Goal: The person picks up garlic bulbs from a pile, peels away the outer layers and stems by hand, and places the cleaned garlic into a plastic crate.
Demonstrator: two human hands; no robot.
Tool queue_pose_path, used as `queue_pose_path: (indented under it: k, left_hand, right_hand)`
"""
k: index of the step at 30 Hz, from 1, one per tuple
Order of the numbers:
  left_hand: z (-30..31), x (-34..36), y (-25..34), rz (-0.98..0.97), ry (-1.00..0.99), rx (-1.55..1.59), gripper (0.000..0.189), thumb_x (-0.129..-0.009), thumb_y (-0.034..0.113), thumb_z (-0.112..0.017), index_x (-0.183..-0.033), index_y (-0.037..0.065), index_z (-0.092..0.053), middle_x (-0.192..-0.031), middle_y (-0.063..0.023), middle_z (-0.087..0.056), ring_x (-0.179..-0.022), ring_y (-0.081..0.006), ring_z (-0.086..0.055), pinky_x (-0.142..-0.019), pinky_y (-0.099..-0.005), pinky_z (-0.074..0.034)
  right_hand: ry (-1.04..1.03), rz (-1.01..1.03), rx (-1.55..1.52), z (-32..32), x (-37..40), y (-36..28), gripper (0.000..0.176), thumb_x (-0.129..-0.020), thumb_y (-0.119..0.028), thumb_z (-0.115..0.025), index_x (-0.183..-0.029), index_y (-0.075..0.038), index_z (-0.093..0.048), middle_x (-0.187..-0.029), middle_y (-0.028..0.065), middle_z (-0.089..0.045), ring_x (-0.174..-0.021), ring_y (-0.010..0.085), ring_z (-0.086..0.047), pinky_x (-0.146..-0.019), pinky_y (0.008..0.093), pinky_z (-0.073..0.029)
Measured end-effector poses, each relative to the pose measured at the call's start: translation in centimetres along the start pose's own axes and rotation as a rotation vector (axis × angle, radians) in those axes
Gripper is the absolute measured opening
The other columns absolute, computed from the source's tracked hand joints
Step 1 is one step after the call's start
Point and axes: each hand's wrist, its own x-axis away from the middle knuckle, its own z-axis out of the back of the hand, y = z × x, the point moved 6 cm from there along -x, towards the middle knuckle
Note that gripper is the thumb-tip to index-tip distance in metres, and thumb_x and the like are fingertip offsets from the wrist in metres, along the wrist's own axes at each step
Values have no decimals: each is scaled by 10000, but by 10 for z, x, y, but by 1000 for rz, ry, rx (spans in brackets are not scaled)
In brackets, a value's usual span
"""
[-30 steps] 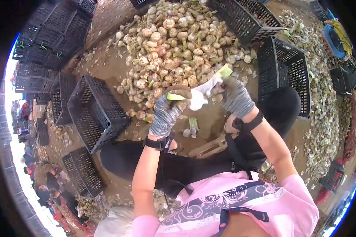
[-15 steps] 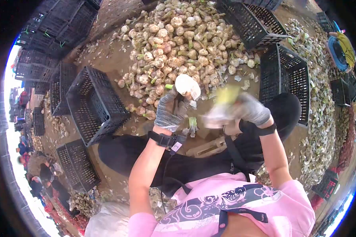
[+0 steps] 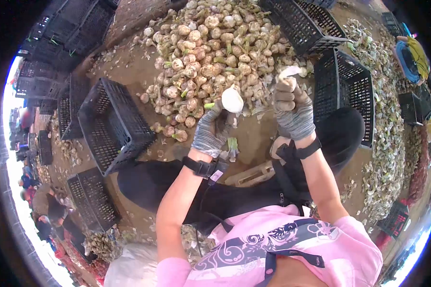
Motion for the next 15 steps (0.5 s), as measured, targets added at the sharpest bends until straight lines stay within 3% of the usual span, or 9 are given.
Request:
queue_pose_path:
  k: [2, 4, 5, 7, 10, 11, 13, 14, 15]
  left_hand:
    - [8, -4, -1, 21, -20, -25, 266, -816, 159, -584, -1027, 2, -546, -957, -76, -594, -847, -146, -577, -721, -257, -526]
    - [15, -2, 2, -52, 78, -25, 301, -818, 183, -582, -1052, 2, -528, -966, -88, -581, -862, -176, -573, -759, -309, -521]
    - [20, -2, 3, -54, 86, -26, 301, -818, 183, -582, -1052, 2, -528, -966, -88, -581, -862, -176, -573, -759, -309, -521]
    - [37, -2, 3, 22, 175, 27, 324, -808, 217, -595, -1041, 6, -520, -974, -112, -565, -870, -226, -568, -761, -350, -519]
    - [68, 3, 32, -65, 302, 369, 302, -810, 269, -570, -991, 34, -511, -948, -133, -562, -850, -259, -567, -725, -380, -516]
    - [92, 7, 58, -245, 321, 177, 290, -803, 248, -546, -993, 34, -502, -912, -118, -570, -836, -255, -571, -713, -378, -520]
    - [134, 21, 111, -469, 476, 329, 262, -824, 253, -485, -971, 38, -511, -907, -91, -580, -816, -233, -572, -684, -357, -527]
    - [152, 36, 143, -624, 499, 311, 266, -789, 203, -526, -978, 16, -522, -918, -143, -574, -817, -272, -565, -715, -431, -522]
    - [145, 57, 168, -816, 459, 200, 280, -815, 236, -506, -972, 6, -525, -939, -153, -572, -838, -273, -562, -750, -425, -519]
  right_hand:
    - [236, 18, 591, 12, 2, -8, 267, -775, -119, -599, -1008, -2, -541, -842, 29, -558, -709, 141, -506, -602, 249, -448]
    - [402, 136, 1747, 29, 3, -10, 290, -780, -188, -612, -1003, -9, -565, -891, 54, -602, -805, 176, -555, -686, 304, -465]
    - [312, 250, 2164, 35, 3, -7, 291, -788, -230, -602, -989, -21, -582, -941, 110, -623, -877, 231, -582, -757, 336, -451]
    - [370, 154, 2114, 62, 3, -3, 294, -785, -230, -599, -992, -22, -581, -937, 139, -617, -868, 261, -585, -752, 345, -451]
    - [496, -46, 2069, 75, 3, 13, 295, -780, -232, -586, -988, -22, -582, -882, 193, -609, -821, 326, -583, -734, 355, -453]
    - [472, -62, 2092, 86, 7, 15, 297, -779, -237, -582, -983, -21, -583, -866, 192, -611, -810, 325, -585, -724, 358, -453]
    - [520, -198, 2028, 109, 13, 19, 301, -775, -248, -581, -974, -22, -586, -839, 188, -617, -789, 325, -587, -702, 361, -453]
    - [514, -219, 2017, 118, 16, 21, 301, -775, -248, -581, -974, -22, -586, -839, 188, -617, -789, 325, -587, -702, 361, -453]
    - [527, -240, 1994, 129, 21, 22, 299, -776, -248, -581, -974, -24, -586, -845, 186, -617, -782, 327, -586, -698, 362, -453]
